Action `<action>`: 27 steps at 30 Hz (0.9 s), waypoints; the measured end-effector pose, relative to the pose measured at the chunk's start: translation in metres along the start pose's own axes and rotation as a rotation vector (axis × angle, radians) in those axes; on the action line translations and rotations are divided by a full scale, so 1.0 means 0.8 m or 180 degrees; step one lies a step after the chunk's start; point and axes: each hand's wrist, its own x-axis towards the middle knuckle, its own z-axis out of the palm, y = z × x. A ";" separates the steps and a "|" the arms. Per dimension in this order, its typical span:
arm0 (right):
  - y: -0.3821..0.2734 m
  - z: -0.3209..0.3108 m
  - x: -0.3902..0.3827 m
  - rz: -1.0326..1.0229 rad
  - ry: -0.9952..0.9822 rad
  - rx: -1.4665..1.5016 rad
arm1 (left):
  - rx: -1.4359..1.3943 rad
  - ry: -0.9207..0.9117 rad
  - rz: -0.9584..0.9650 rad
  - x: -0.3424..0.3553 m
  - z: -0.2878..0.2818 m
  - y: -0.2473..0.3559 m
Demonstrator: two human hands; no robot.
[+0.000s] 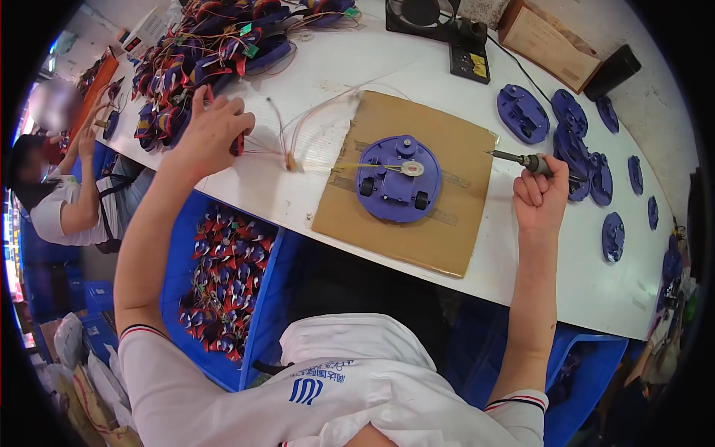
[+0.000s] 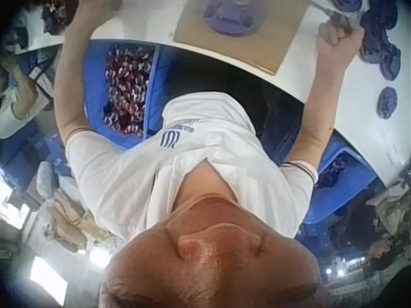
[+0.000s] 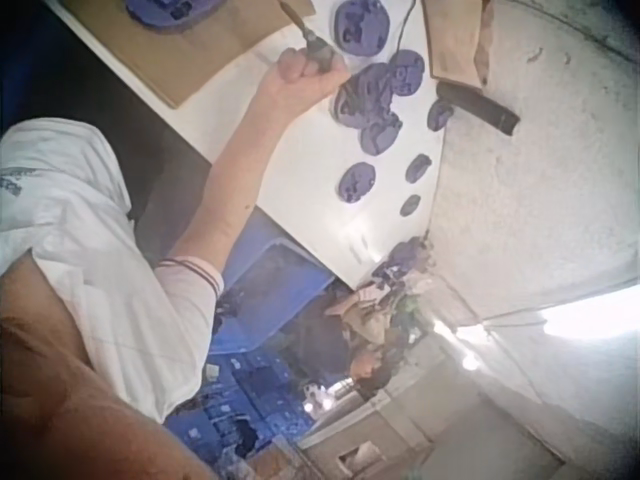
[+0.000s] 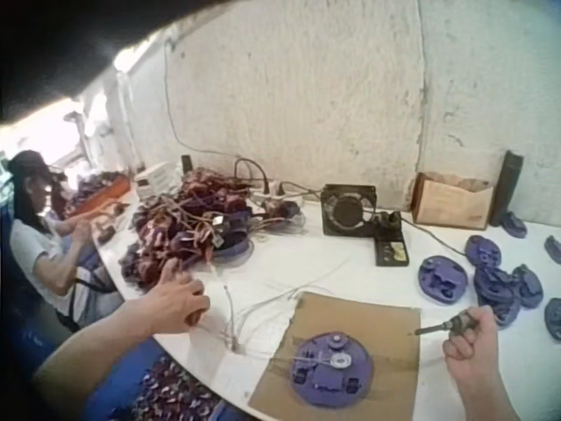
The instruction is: Soldering wires and electrical components onto circular plastic bases at a workshop bench.
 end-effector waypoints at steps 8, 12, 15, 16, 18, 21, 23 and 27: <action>-0.004 -0.004 0.000 0.0026 -0.0027 0.0030 | -0.1761 0.2202 0.0662 0.054 -0.012 0.076; -0.003 -0.007 -0.002 0.0050 -0.0043 0.0011 | -0.2548 0.2740 0.0689 0.163 -0.024 0.142; 0.002 -0.004 0.001 0.0078 -0.0054 -0.0041 | -0.1901 0.2976 -0.0747 0.251 -0.013 0.164; 0.000 -0.004 0.000 0.0054 -0.0041 -0.0051 | -0.1924 0.2985 -0.0729 0.261 -0.019 0.168; 0.000 -0.003 -0.002 0.0070 0.0001 -0.0042 | -0.2099 0.2022 -0.0899 0.279 -0.030 0.174; 0.001 -0.002 -0.001 0.0087 0.0068 -0.0020 | -0.2219 0.1030 -0.1023 0.295 -0.036 0.183; 0.002 -0.001 -0.002 0.0112 0.0062 -0.0031 | -0.2761 0.1043 -0.0293 0.297 -0.032 0.189; 0.004 -0.001 -0.003 0.0144 0.0064 -0.0068 | -0.2996 0.1231 0.0490 0.303 -0.023 0.200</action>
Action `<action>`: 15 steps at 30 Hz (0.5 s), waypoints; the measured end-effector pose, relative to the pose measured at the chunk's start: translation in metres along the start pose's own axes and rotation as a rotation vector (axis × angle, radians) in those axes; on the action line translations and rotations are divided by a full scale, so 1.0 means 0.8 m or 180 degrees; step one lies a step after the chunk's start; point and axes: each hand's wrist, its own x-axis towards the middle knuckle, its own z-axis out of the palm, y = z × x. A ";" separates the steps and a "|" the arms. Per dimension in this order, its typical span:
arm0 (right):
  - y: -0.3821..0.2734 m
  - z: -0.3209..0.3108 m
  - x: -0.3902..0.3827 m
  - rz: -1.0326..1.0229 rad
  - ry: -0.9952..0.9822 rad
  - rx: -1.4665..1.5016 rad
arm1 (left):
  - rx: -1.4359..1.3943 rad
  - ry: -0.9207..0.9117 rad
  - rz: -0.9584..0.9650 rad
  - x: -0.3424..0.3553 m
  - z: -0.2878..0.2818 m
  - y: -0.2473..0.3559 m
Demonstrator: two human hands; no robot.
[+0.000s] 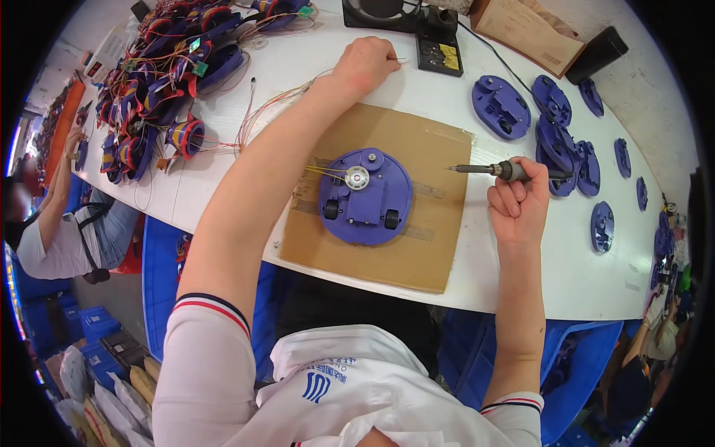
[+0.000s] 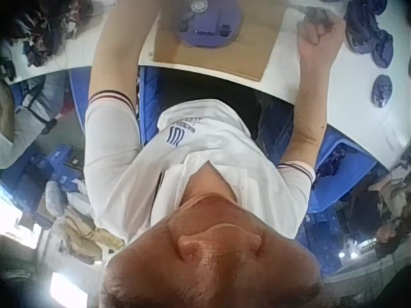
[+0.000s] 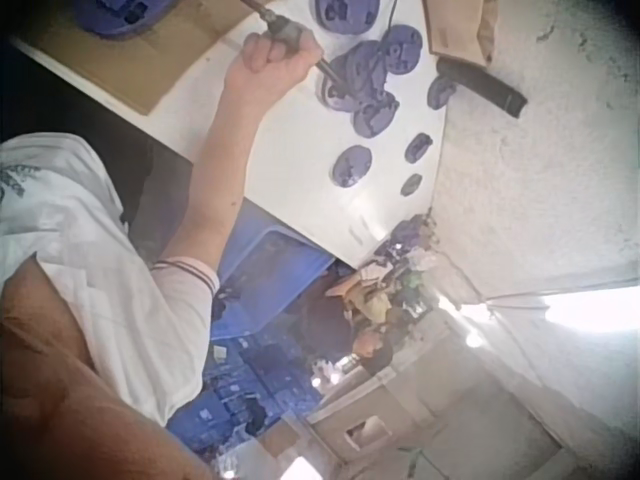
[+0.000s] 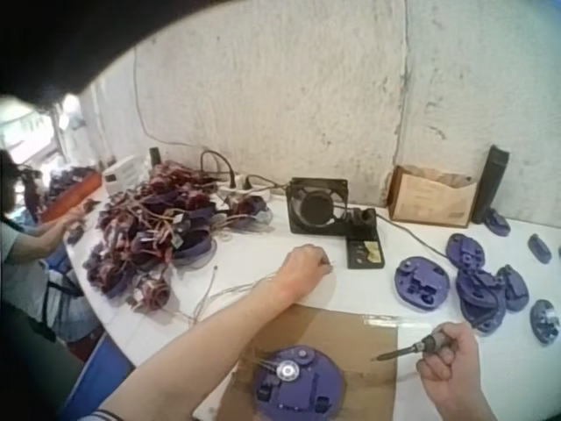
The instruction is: Soldering wires and electrical components onto circular plastic bases at a workshop bench.
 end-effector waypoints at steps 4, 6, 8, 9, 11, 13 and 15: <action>0.004 0.006 0.000 0.0032 -0.0016 -0.0084 | 0.0851 0.0366 0.0466 -0.005 0.001 0.000; 0.003 0.005 -0.001 0.0074 -0.0152 -0.0113 | 0.0193 0.0700 0.0133 -0.026 -0.017 0.016; 0.005 -0.001 -0.006 0.0107 -0.0231 -0.0127 | -0.0480 0.0977 -0.0189 -0.060 -0.041 0.042; 0.009 -0.001 -0.010 0.0137 -0.0221 -0.0114 | -0.1025 0.0870 -0.0404 -0.092 -0.065 0.056; 0.018 0.011 -0.016 0.0093 -0.0292 -0.0337 | -0.2164 0.0904 -0.0707 -0.163 -0.093 0.071; 0.022 0.020 -0.025 0.0002 -0.0306 -0.0586 | -0.2101 0.1038 -0.0960 -0.218 -0.099 0.089; 0.031 0.032 -0.033 -0.0016 -0.0344 -0.0738 | -0.2183 0.1290 -0.1077 -0.261 -0.086 0.099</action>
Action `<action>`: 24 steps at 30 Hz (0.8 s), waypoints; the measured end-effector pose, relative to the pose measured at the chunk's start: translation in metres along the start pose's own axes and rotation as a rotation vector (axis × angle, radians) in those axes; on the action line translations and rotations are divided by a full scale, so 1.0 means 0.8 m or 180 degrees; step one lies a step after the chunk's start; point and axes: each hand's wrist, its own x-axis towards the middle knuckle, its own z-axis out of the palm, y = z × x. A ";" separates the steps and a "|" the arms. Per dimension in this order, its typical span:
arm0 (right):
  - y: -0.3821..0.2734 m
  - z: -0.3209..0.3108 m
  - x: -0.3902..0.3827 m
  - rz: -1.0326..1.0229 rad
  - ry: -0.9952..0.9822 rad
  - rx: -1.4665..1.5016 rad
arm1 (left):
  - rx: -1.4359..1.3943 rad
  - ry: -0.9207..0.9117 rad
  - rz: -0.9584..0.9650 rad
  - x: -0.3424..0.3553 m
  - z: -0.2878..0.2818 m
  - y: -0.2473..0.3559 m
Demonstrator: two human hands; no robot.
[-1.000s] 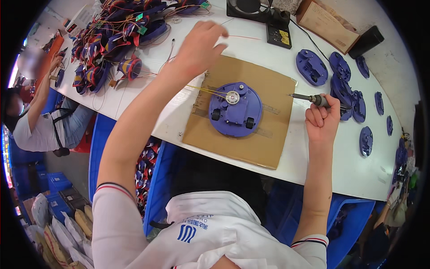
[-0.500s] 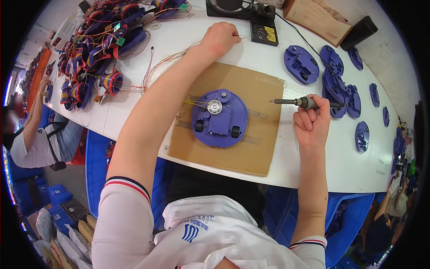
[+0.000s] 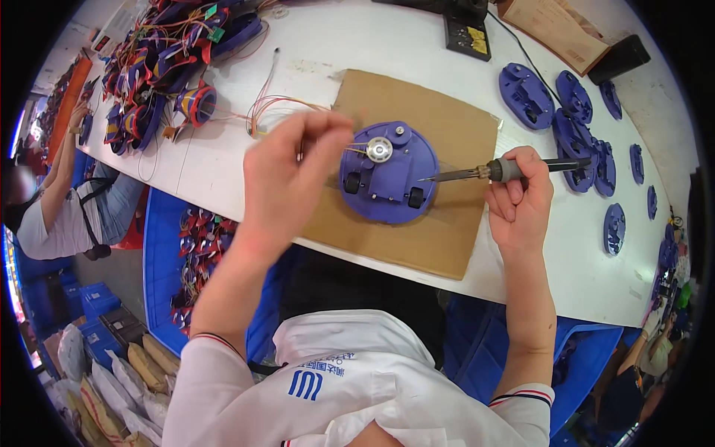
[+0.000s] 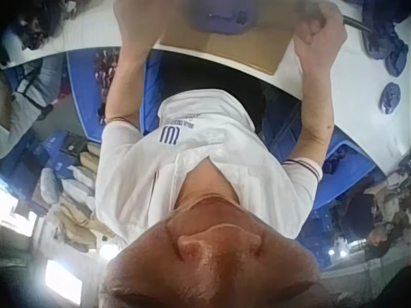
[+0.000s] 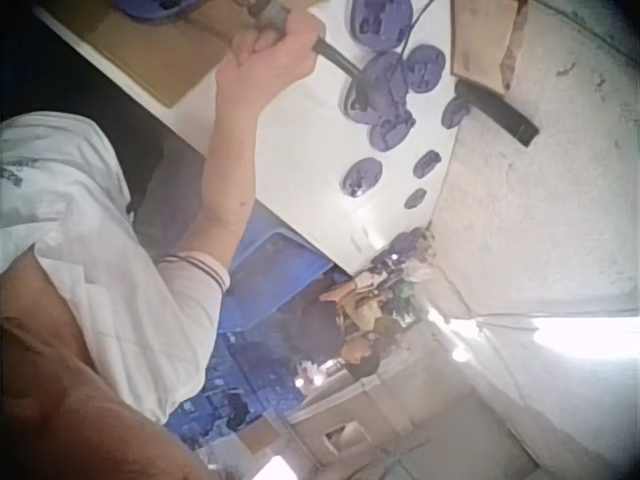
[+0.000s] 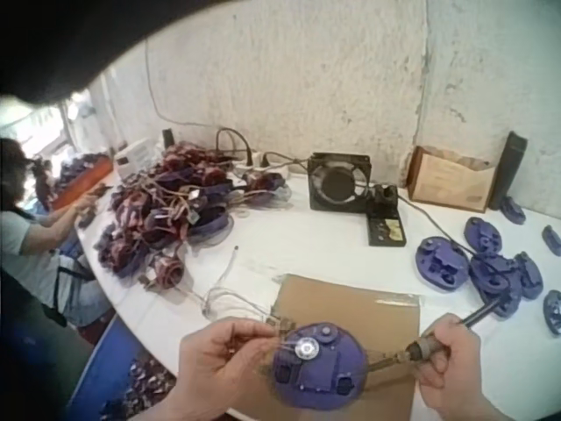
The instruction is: Soldering wires and electrical components onto circular plastic bases at a workshop bench.
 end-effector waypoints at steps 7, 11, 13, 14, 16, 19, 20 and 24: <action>0.027 0.037 -0.015 -0.0248 -0.0199 -0.0647 | 0.0526 0.0410 0.0872 -0.079 0.002 -0.052; 0.039 0.037 -0.021 -0.0331 -0.0187 -0.0627 | 0.0868 0.0643 0.1446 -0.079 0.006 -0.063; 0.044 0.034 -0.023 -0.0366 -0.0166 -0.0529 | 0.1113 0.0752 0.1834 -0.078 0.008 -0.067; 0.045 0.033 -0.023 -0.0358 -0.0169 -0.0535 | 0.1113 0.0758 0.1825 -0.079 0.008 -0.069; 0.047 0.031 -0.022 -0.0377 -0.0201 -0.0547 | 0.1113 0.0765 0.1796 -0.081 0.010 -0.074; 0.048 0.029 -0.021 -0.0390 -0.0227 -0.0560 | 0.1113 0.0766 0.1759 -0.083 0.011 -0.078; 0.049 0.030 -0.021 -0.0385 -0.0234 -0.0557 | 0.1115 0.0776 0.1811 -0.082 0.012 -0.079; 0.049 0.031 -0.019 -0.0373 -0.0246 -0.0550 | 0.1113 0.0800 0.1968 -0.078 0.013 -0.080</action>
